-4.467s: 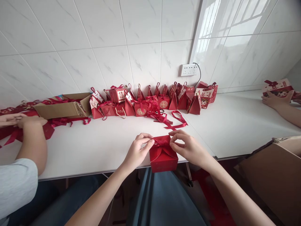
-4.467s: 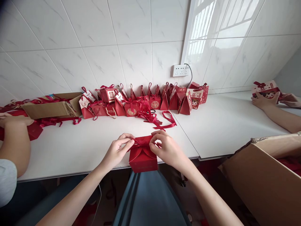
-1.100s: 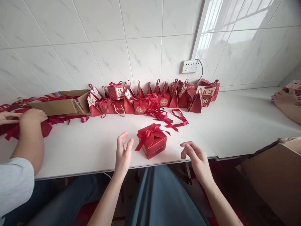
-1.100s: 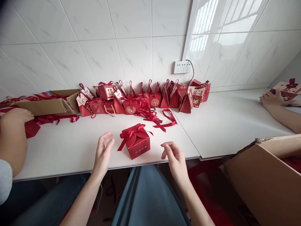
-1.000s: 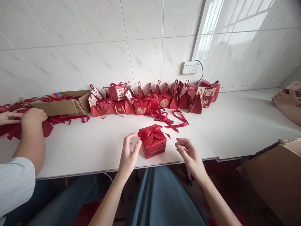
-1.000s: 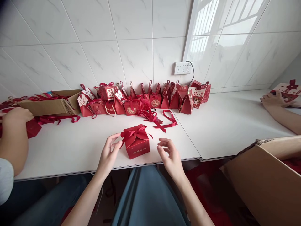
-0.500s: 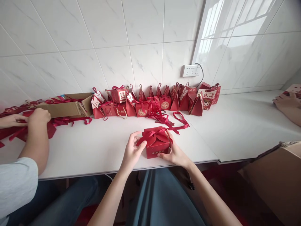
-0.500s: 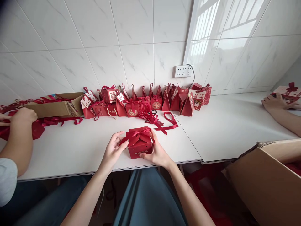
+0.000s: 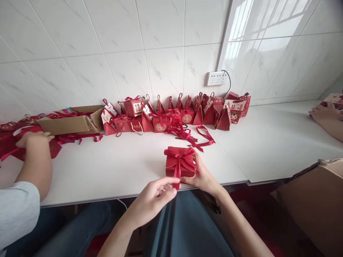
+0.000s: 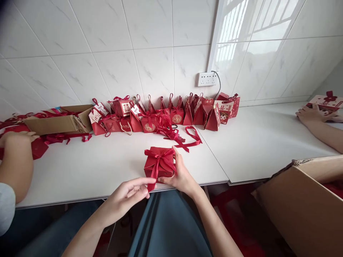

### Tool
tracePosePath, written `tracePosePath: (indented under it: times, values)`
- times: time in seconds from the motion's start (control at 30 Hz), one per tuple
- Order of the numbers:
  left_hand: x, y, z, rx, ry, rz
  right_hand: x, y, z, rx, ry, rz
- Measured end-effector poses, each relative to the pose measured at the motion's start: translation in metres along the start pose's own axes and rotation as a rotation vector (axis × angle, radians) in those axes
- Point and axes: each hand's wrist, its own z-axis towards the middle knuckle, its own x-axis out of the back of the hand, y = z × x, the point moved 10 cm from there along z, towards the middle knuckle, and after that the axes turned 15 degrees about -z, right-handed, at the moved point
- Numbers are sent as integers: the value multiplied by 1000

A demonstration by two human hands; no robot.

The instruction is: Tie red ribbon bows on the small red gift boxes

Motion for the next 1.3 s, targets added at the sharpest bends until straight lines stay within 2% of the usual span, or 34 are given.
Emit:
tracePosePath:
  times: [0.1, 0.17, 0.2, 0.23, 0.33, 0.4, 0.43, 0.5, 0.57, 0.63, 0.93, 1.17, 1.3]
  values:
    - [-10, -10, -15, 102, -317, 272, 4, 0, -11, -34, -78, 12]
    - [-1, -9, -21, 127, -429, 351, 9, 0, -18, -54, -135, 22]
    - [9, -3, -18, 110, -413, 345, 13, 0, -21, -65, -151, 42]
    - [21, 9, -11, 58, -336, 318, 19, 1, -24, -82, -143, 74]
    - [57, 62, 15, -271, 36, 223, 49, 13, -31, -227, 61, 178]
    - [59, 89, 31, -457, 184, 240, 61, 21, -35, -345, 179, 153]
    - [50, 95, 41, -502, 180, 283, 62, 21, -35, -385, 187, 118]
    - [28, 98, 61, -543, 116, 366, 53, 17, -32, -415, 120, 49]
    - [11, 93, 76, -530, 46, 405, 42, 12, -29, -423, 57, 7]
    - [4, 84, 84, -490, 1, 416, 36, 7, -29, -428, 41, -4]
    - [2, 64, 87, -445, 2, 453, 32, -16, -39, -405, 77, -38]
    - [3, 61, 90, -421, 17, 418, 33, -30, -43, -421, 82, -129]
    - [3, 60, 90, -427, 19, 419, 27, -33, -49, -443, 52, -125]
